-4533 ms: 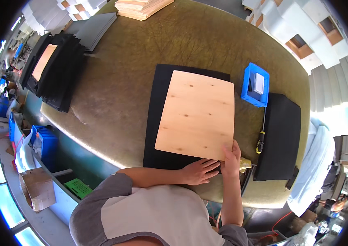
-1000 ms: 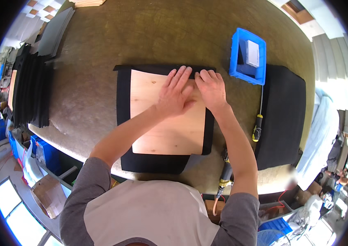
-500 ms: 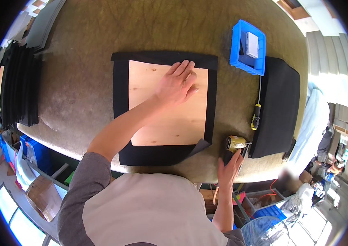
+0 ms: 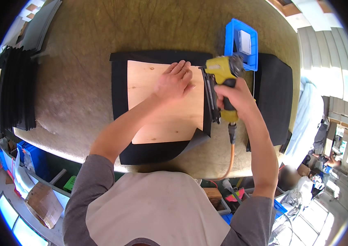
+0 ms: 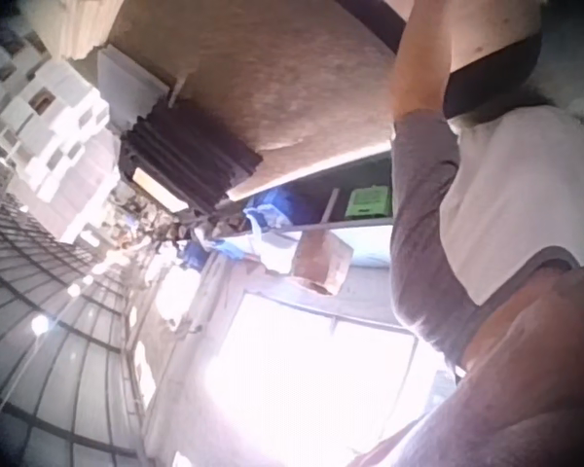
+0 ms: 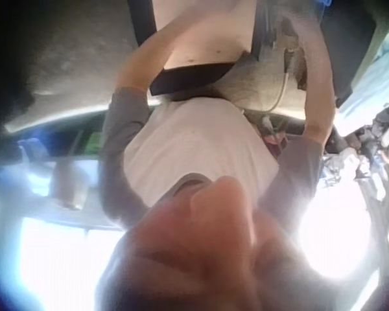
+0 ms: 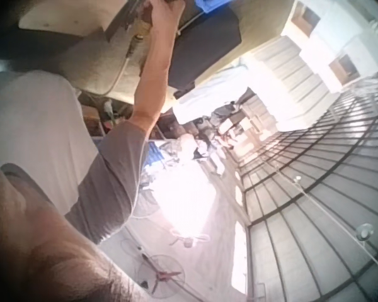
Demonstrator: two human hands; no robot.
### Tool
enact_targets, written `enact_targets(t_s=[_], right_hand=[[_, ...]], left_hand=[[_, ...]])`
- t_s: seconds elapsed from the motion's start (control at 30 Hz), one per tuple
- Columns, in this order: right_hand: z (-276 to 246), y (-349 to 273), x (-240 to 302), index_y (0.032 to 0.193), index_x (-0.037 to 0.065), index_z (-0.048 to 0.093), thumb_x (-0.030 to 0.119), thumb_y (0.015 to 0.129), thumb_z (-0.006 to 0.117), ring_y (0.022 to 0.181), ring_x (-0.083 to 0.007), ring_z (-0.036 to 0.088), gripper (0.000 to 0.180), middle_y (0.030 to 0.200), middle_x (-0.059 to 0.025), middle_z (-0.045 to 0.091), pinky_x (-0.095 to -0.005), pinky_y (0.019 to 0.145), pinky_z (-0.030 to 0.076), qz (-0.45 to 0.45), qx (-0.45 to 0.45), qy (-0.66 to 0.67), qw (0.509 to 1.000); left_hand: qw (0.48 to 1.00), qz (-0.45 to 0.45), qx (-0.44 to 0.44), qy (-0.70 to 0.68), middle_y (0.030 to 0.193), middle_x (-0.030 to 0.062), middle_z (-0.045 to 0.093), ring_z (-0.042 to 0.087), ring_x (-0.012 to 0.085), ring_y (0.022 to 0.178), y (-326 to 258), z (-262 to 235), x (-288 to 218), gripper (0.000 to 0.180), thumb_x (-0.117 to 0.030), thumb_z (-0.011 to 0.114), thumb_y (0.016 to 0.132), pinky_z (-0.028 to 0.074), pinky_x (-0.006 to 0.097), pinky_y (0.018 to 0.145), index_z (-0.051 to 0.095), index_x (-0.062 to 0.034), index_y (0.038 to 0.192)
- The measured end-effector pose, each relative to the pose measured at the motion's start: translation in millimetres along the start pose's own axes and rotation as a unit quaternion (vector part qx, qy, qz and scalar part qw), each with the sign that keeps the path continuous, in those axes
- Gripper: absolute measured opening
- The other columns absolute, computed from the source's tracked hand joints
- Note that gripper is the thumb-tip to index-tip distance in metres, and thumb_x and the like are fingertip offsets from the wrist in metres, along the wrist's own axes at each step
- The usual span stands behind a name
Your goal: Upholstering wooden panels with black fabric using a pneumatic staple gun.
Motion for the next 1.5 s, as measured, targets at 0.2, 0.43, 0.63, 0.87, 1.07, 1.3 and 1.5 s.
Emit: enact_targets(t_s=[0.2,0.43,0.63,0.87,1.07,1.3,1.5], right_hand=[[6,48,-10,0.091,0.0,0.063,0.006,0.082,0.066,0.05,-0.0158,0.057,0.012,0.063,-0.0029,0.056,-0.031,0.047,0.043,0.015,0.008,-0.058,0.998],[15,44,-9,0.085,0.0,0.062,0.005,0.079,0.065,0.047,-0.0152,0.055,0.008,0.06,-0.0036,0.056,-0.0315,0.046,0.043,0.001,0.009,-0.095,0.995],[41,18,1,0.079,-0.003,0.064,0.008,0.079,0.065,0.049,-0.0156,0.063,0.01,0.06,-0.0072,0.064,-0.0318,0.048,0.048,-0.058,0.0,-0.148,0.987],[104,11,-11,0.092,-0.008,0.063,0.01,0.082,0.065,0.056,-0.0242,0.07,0.022,0.066,-0.015,0.067,-0.037,0.055,0.055,-0.073,0.086,-0.264,0.958],[101,11,-14,0.088,-0.009,0.064,0.01,0.079,0.066,0.057,-0.0256,0.071,0.021,0.066,-0.0185,0.068,-0.0378,0.059,0.058,-0.042,0.053,-0.269,0.961],[104,17,5,0.082,-0.007,0.063,0.008,0.077,0.066,0.053,-0.0199,0.068,0.016,0.063,-0.0133,0.066,-0.0339,0.053,0.054,0.0,0.083,-0.23,0.97],[159,49,66,0.081,0.0,0.062,0.005,0.077,0.064,0.046,-0.0148,0.055,0.007,0.059,-0.0036,0.057,-0.0306,0.047,0.042,-0.05,0.146,-0.151,0.976]], left_hand=[[1.0,0.002,-0.021,-0.003,0.134,0.0227,0.063,0.059,0.0354,0.128,4,-9,-6,0.044,-0.035,0.066,0.093,0.045,0.045,0.111,0.063,0.0037,0.114],[1.0,0.002,-0.008,0.011,0.133,0.023,0.063,0.058,0.0361,0.128,1,-11,-3,0.042,-0.031,0.067,0.093,0.046,0.045,0.111,0.063,0.0041,0.115],[0.997,-0.001,-0.039,0.072,0.134,0.0184,0.058,0.053,0.0333,0.131,-8,-39,23,0.043,-0.02,0.062,0.087,0.04,0.049,0.114,0.063,-0.0018,0.126],[0.978,-0.02,-0.036,0.203,0.103,0.0069,0.063,0.06,0.0252,0.106,-29,-110,120,0.029,-0.015,0.065,0.076,0.043,0.043,0.108,0.07,-0.0067,0.104],[0.977,0.002,0.01,0.212,0.104,0.006,0.065,0.064,0.0217,0.101,-49,-104,124,0.032,-0.011,0.065,0.077,0.048,0.037,0.103,0.071,-0.0054,0.108],[0.989,-0.068,-0.066,0.117,0.126,0.0129,0.068,0.063,0.0283,0.122,-88,-104,107,0.034,-0.008,0.064,0.083,0.047,0.042,0.111,0.069,-0.0016,0.116],[0.986,-0.095,-0.092,0.105,0.131,0.0142,0.067,0.065,0.0281,0.122,-101,-104,105,0.031,-0.007,0.064,0.084,0.051,0.042,0.107,0.069,-0.0005,0.114]])
Point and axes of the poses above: each hand's wrist, its own y-axis towards the middle knuckle, its own z-axis out of the palm, x = y × z, the point moved 4 cm from there along y, towards the middle knuckle
